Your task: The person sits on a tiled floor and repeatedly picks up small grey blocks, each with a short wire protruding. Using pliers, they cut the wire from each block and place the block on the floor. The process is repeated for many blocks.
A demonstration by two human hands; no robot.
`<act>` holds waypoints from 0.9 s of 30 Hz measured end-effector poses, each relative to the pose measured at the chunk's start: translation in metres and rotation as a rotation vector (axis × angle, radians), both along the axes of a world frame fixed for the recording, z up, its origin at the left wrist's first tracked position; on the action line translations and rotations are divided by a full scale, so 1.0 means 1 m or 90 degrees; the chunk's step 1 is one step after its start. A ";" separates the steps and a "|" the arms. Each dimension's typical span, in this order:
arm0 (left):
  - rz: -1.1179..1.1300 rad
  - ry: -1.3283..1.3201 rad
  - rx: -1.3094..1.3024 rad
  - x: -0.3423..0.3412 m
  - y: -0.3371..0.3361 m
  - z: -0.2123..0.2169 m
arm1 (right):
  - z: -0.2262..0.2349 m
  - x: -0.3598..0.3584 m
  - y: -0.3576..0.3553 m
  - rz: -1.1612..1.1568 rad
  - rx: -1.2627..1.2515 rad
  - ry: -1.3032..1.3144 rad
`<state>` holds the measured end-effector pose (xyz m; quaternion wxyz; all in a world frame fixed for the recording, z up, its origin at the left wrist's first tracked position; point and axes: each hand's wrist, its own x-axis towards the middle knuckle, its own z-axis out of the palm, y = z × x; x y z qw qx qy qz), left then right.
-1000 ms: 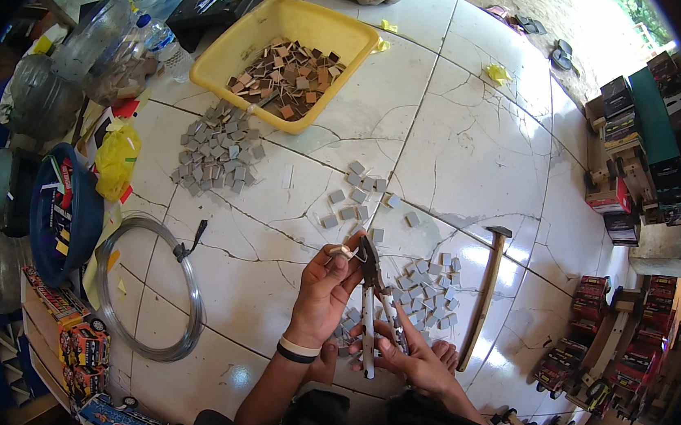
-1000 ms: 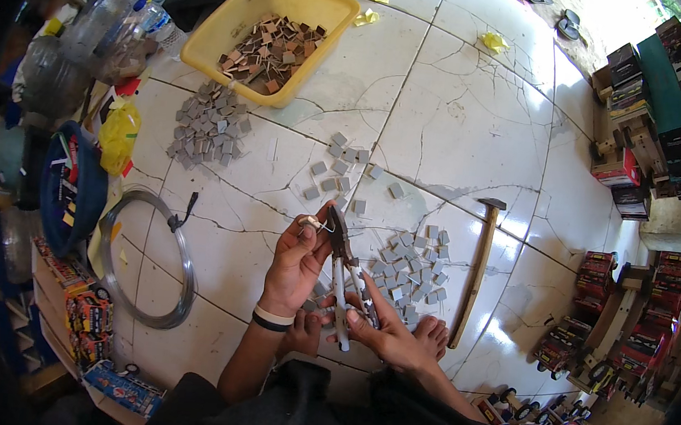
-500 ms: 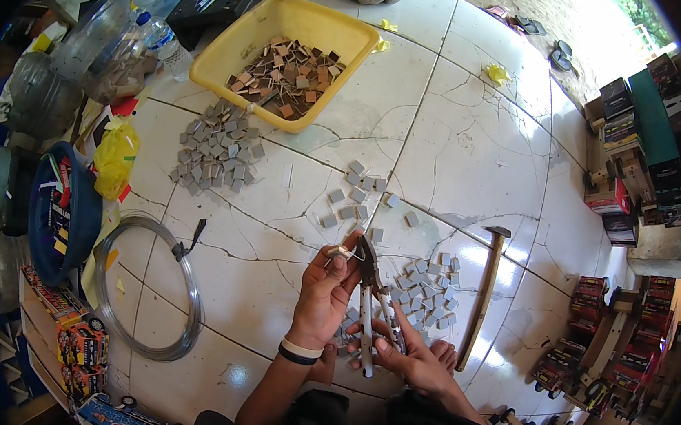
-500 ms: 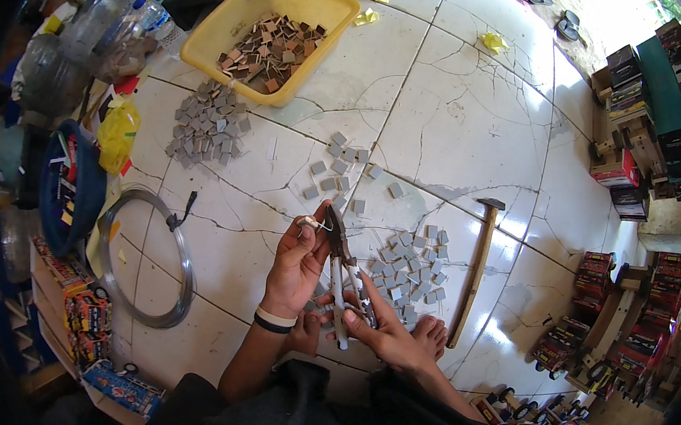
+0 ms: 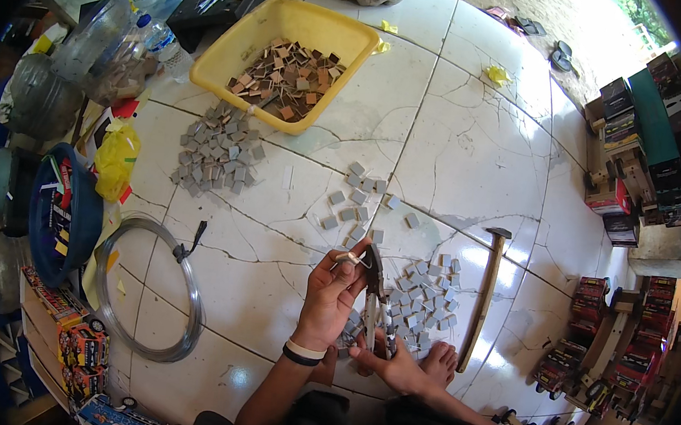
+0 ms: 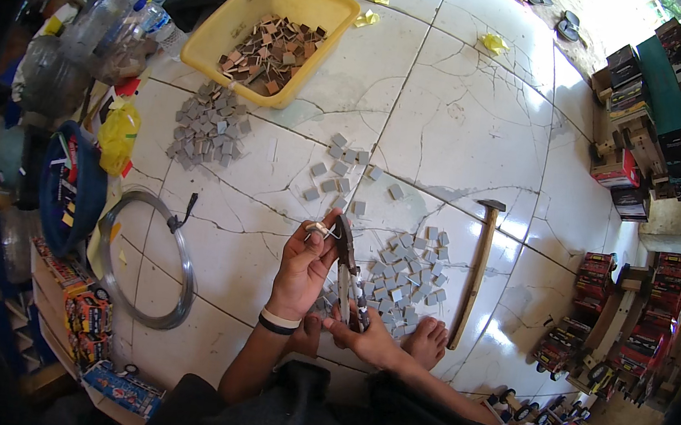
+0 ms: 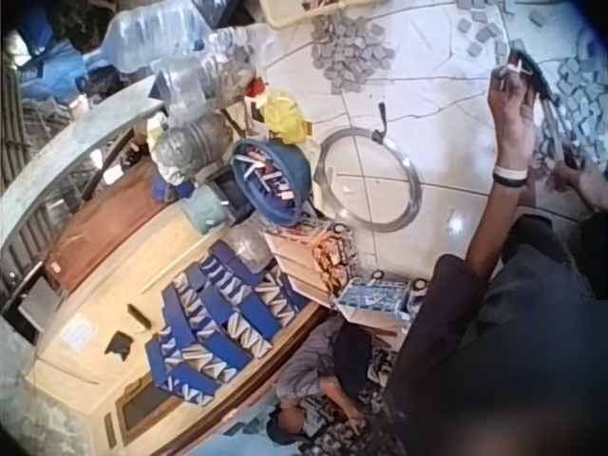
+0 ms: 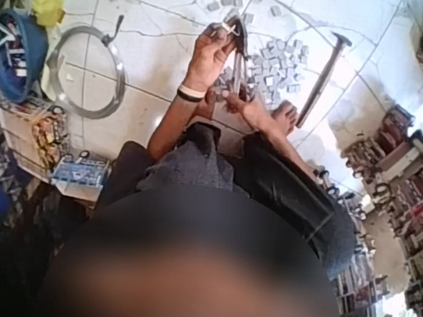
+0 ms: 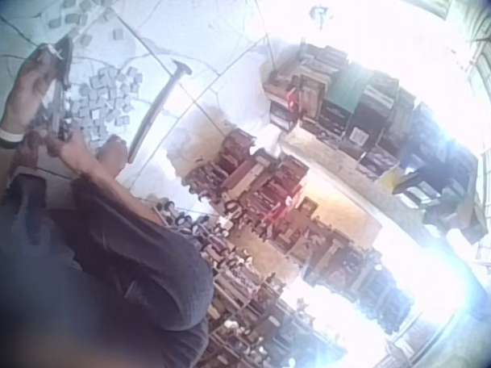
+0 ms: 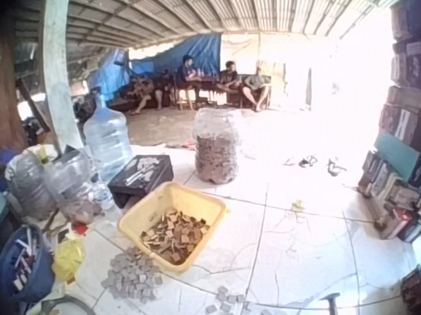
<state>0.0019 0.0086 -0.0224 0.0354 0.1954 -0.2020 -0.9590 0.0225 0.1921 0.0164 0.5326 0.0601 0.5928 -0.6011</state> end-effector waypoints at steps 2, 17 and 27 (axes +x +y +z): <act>0.003 0.011 -0.002 -0.001 -0.002 -0.001 | -0.005 0.001 -0.001 0.039 0.054 0.120; -0.043 0.020 -1.037 -0.038 0.003 -0.002 | -0.009 -0.026 0.035 -0.384 0.186 0.206; -0.249 0.044 -0.955 -0.006 0.041 -0.013 | -0.009 -0.026 0.035 -0.331 0.144 0.211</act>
